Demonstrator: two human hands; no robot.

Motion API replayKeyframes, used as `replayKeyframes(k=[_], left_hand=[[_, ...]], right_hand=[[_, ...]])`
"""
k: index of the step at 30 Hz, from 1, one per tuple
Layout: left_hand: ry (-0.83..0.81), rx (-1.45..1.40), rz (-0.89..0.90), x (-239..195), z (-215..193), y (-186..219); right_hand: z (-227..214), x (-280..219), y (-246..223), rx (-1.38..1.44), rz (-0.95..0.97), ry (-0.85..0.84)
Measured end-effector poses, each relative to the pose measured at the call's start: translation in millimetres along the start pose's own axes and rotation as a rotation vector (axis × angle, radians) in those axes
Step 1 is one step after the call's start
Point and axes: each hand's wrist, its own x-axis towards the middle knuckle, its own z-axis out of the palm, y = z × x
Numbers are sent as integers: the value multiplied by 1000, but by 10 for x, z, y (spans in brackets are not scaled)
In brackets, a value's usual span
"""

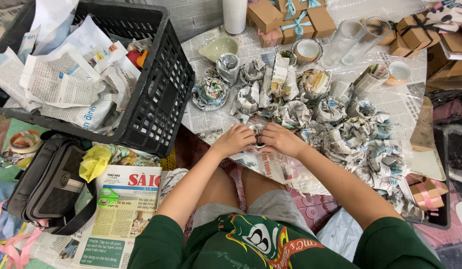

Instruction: The person wraps small ceramic items, including bowls and cups, using newspaper sheets. They fold the paper around each item and place the wrapped pieces on a table covered with newspaper.

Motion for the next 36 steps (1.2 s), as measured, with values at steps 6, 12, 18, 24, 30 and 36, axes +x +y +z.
replayKeyframes(k=[6,12,18,24,30,36], left_hand=[[-88,-113,-29,-112,156,-44],[154,-388,-335,-288,413,43],[372,-463,-660,-592,665,495],[376,-493,-1068,-423,791,438],[605,-227,-1009,-589,886,-304],[623,-369,-954,-627,970,-751]], right_hand=[[-45,177,-156,65,51,223],[92,248,-121,212,312,-19],[234,280,-224,132,409,4],[356,705,-362,220,644,52],[426,1377,-213,-44,551,14],[586,1656,108,-202,280,99]])
